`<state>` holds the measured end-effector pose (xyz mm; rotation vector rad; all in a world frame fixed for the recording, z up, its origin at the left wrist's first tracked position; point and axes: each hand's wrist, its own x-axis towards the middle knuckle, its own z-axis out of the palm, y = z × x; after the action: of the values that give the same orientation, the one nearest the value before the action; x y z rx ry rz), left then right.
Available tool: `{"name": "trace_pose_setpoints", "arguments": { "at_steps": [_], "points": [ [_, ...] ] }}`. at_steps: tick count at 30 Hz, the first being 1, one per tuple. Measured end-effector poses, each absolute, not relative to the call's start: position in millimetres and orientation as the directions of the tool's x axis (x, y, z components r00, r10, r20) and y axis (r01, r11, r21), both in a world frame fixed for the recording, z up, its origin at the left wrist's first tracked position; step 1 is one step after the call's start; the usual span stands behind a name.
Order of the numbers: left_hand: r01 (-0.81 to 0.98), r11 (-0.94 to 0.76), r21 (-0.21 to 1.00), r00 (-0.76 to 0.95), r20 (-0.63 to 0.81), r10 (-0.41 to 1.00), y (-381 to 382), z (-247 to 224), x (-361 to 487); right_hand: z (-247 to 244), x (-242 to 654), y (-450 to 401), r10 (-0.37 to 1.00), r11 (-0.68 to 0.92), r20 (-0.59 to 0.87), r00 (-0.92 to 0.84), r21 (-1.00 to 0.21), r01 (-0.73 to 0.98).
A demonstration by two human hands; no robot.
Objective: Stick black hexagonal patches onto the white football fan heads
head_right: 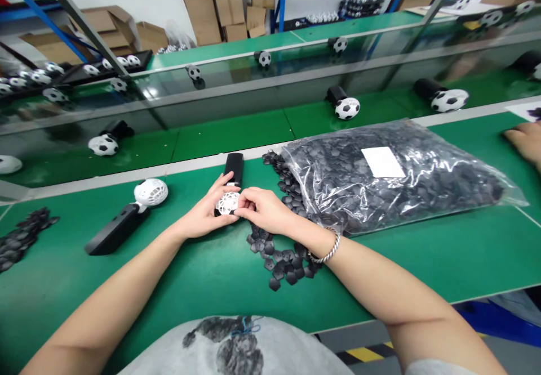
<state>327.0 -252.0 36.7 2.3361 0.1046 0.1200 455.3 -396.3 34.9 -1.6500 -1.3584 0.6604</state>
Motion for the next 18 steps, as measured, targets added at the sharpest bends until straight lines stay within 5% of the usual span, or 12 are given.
{"name": "trace_pose_setpoints", "arguments": {
  "at_steps": [11, 18],
  "points": [
    [-0.058, -0.751, 0.658, 0.943, 0.284, 0.176, -264, 22, 332, 28, 455, -395, 0.948, -0.088, 0.094, 0.305, -0.841, 0.533],
    [-0.031, -0.745, 0.666, 0.907, 0.332, 0.259, -231, 46, 371, 24, 479, -397, 0.903, -0.069, 0.249, 0.350, -0.719, 0.691]
  ]
}}
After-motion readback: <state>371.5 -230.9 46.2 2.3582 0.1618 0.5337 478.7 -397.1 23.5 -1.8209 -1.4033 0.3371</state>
